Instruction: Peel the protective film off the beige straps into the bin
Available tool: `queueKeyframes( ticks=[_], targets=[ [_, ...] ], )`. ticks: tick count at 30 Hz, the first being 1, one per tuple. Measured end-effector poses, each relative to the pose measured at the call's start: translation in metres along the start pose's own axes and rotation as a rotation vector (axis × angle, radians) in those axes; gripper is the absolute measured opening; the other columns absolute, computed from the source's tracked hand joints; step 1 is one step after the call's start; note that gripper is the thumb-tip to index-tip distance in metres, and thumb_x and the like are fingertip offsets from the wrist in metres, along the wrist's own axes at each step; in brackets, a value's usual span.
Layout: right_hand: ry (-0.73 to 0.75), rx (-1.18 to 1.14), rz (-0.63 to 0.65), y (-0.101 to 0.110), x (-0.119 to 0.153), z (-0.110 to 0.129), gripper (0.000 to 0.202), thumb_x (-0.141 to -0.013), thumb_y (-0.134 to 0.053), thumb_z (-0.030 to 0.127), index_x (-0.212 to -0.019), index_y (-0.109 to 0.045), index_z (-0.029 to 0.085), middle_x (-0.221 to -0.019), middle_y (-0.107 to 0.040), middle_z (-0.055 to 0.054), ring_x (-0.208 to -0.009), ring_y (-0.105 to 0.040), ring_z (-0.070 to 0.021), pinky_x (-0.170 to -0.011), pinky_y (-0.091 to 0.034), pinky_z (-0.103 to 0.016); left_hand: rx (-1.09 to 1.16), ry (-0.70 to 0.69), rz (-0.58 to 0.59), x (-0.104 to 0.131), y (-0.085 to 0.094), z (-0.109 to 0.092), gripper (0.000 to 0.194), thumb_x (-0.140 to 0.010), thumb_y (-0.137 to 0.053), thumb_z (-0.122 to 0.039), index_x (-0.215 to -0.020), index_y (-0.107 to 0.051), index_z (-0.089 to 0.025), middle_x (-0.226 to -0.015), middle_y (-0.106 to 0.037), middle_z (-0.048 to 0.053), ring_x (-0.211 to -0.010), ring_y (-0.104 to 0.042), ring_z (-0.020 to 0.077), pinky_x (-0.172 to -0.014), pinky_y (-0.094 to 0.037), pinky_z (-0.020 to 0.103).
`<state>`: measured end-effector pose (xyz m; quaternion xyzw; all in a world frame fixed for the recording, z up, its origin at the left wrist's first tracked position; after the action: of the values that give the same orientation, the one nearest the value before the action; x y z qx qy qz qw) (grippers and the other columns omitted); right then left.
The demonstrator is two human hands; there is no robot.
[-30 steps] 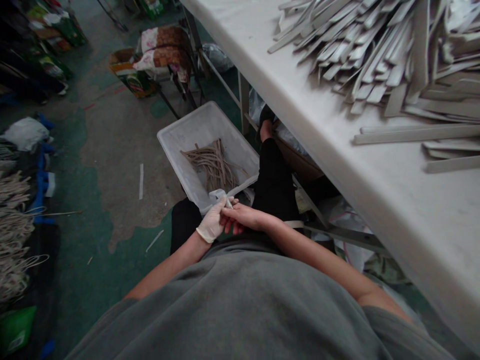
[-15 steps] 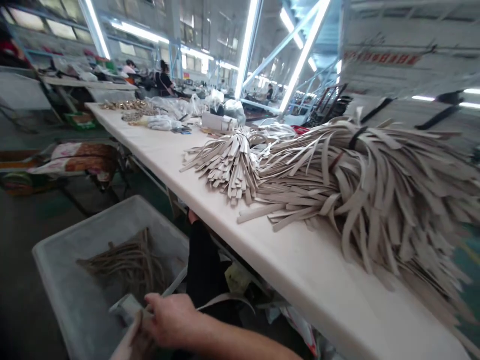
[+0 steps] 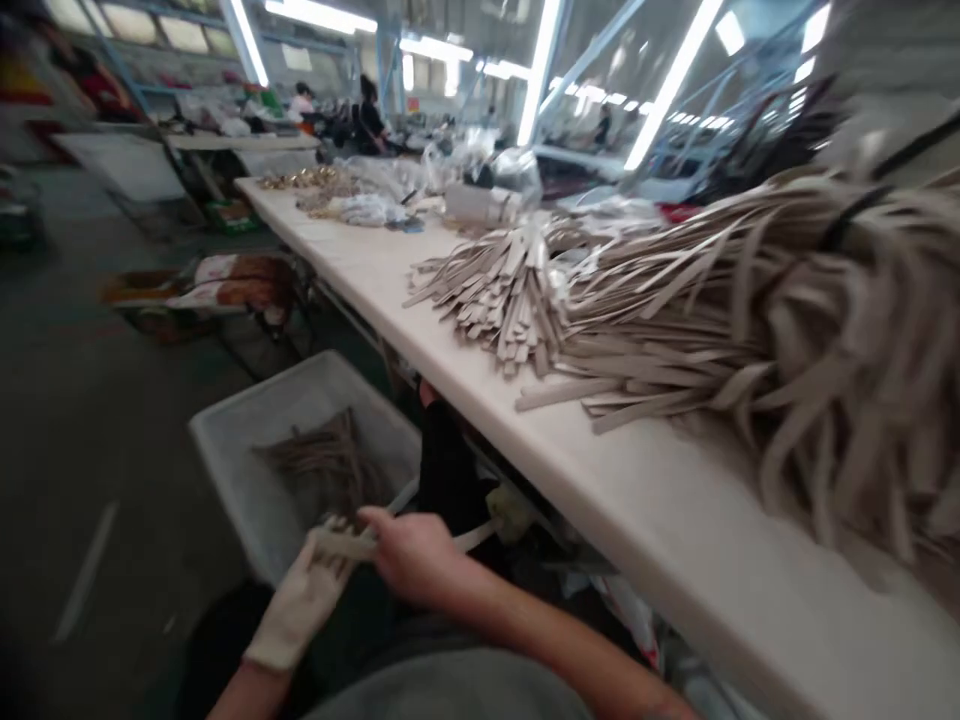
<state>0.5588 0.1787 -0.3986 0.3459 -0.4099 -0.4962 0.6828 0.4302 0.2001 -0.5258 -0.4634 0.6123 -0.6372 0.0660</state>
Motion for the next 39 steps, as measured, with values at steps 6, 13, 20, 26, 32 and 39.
queueKeyframes(
  ticks=[6, 13, 20, 26, 32, 39],
  targets=[
    [-0.046, -0.080, 0.085, -0.007, -0.016, -0.004, 0.047, -0.098, -0.043, 0.027, -0.145, -0.043, 0.022, -0.100, -0.072, -0.009, -0.090, -0.068, -0.0260, -0.075, -0.048, -0.033, -0.206, -0.023, -0.319, 0.016, -0.022, 0.011, 0.026, -0.097, -0.048, -0.032, -0.102, -0.068, -0.017, -0.096, -0.072, 0.008, -0.084, -0.068, 0.0178, -0.075, -0.051, 0.027],
    [-0.027, -0.234, 0.114, -0.013, -0.008, -0.017, 0.048, -0.092, -0.051, 0.024, -0.140, -0.050, 0.022, -0.083, -0.070, -0.008, -0.068, -0.065, -0.0271, -0.063, -0.046, -0.036, -0.149, -0.109, -0.292, 0.021, -0.025, 0.008, 0.026, -0.098, -0.046, -0.031, -0.100, -0.067, -0.017, -0.107, -0.070, 0.008, -0.091, -0.066, 0.0150, -0.079, -0.050, 0.026],
    [0.016, -0.377, 0.179, -0.003, -0.001, -0.012, 0.045, -0.092, -0.051, 0.027, -0.136, -0.050, 0.023, -0.080, -0.069, 0.000, -0.053, -0.059, -0.0126, -0.056, -0.043, -0.025, -0.147, -0.116, -0.300, 0.018, -0.025, -0.004, 0.029, -0.099, -0.043, -0.031, -0.101, -0.067, -0.016, -0.102, -0.070, 0.008, -0.090, -0.066, 0.0142, -0.079, -0.051, 0.025],
    [-0.021, -0.438, 0.163, -0.001, 0.001, -0.009, 0.022, -0.094, -0.049, 0.026, -0.109, -0.064, 0.019, -0.075, -0.068, 0.001, -0.047, -0.055, -0.0099, -0.053, -0.042, -0.022, -0.183, -0.056, -0.237, 0.021, -0.030, -0.002, 0.024, -0.097, -0.047, -0.028, -0.099, -0.066, -0.013, -0.095, -0.070, 0.008, -0.082, -0.066, 0.0156, -0.080, -0.051, 0.028],
    [0.328, -0.623, 0.118, 0.007, 0.008, -0.002, 0.052, -0.086, -0.066, 0.033, -0.135, -0.053, 0.021, -0.112, -0.066, -0.008, -0.087, -0.065, -0.0181, -0.080, -0.053, -0.030, -0.161, -0.029, -0.171, 0.026, -0.041, -0.004, 0.031, -0.100, -0.041, -0.028, -0.101, -0.066, -0.011, -0.097, -0.071, 0.010, -0.085, -0.068, 0.0175, -0.080, -0.053, 0.030],
    [0.491, -0.152, -0.206, 0.009, 0.006, -0.002, 0.035, -0.088, -0.053, 0.009, -0.110, -0.072, 0.027, -0.135, -0.057, -0.008, -0.116, -0.056, -0.0226, -0.097, -0.049, -0.038, -0.196, 0.023, -0.085, 0.025, -0.040, 0.010, 0.023, -0.095, -0.049, -0.026, -0.103, -0.068, -0.014, -0.100, -0.072, 0.009, -0.083, -0.068, 0.0175, -0.074, -0.052, 0.027]
  ],
)
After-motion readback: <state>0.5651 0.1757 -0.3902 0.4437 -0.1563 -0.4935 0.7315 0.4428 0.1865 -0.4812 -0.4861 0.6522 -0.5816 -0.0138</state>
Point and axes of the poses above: each hand's wrist, its own x-axis away from the middle knuckle, its own y-axis out of the back of the hand, z = x × y, the point moved 5 cm from there along -x, towards the middle knuckle
